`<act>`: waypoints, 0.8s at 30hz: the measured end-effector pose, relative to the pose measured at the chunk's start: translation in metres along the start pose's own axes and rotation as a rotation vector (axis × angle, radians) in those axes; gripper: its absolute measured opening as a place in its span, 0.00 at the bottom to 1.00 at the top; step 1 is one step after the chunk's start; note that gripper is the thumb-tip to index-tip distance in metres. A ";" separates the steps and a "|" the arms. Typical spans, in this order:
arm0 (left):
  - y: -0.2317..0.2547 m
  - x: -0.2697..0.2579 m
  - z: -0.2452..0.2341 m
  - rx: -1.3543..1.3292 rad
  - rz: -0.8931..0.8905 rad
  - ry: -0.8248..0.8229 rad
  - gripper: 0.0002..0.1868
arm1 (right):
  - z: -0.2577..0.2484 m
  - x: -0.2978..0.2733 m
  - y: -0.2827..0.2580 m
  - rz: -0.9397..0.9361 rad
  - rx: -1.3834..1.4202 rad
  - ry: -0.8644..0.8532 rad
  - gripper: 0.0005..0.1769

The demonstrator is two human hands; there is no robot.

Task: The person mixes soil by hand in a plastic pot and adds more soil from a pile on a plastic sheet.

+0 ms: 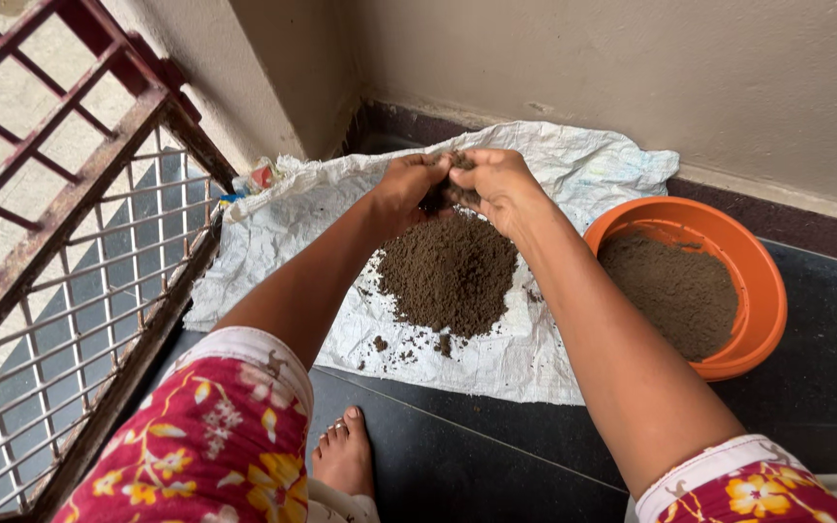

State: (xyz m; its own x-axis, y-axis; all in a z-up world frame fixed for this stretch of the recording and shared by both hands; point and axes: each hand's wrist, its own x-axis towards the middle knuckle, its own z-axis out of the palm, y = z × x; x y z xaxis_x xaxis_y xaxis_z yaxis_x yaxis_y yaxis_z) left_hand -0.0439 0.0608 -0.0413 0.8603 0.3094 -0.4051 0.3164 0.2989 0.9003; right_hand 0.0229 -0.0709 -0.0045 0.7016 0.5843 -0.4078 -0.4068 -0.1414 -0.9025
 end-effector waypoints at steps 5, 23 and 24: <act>-0.007 0.004 -0.009 0.052 0.047 -0.020 0.09 | -0.002 -0.003 0.006 -0.041 -0.048 0.183 0.06; -0.003 -0.009 -0.006 0.324 -0.005 0.156 0.13 | -0.015 -0.002 0.005 -0.082 -0.136 0.109 0.09; -0.003 -0.008 -0.005 0.355 -0.010 0.166 0.13 | -0.015 -0.002 0.006 -0.081 -0.137 0.109 0.09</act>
State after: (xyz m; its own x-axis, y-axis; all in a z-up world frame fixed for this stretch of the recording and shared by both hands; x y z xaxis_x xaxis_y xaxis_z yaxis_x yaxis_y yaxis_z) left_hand -0.0538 0.0624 -0.0415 0.7894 0.4587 -0.4079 0.4678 -0.0192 0.8836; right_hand 0.0283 -0.0850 -0.0115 0.7911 0.5090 -0.3393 -0.2685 -0.2095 -0.9402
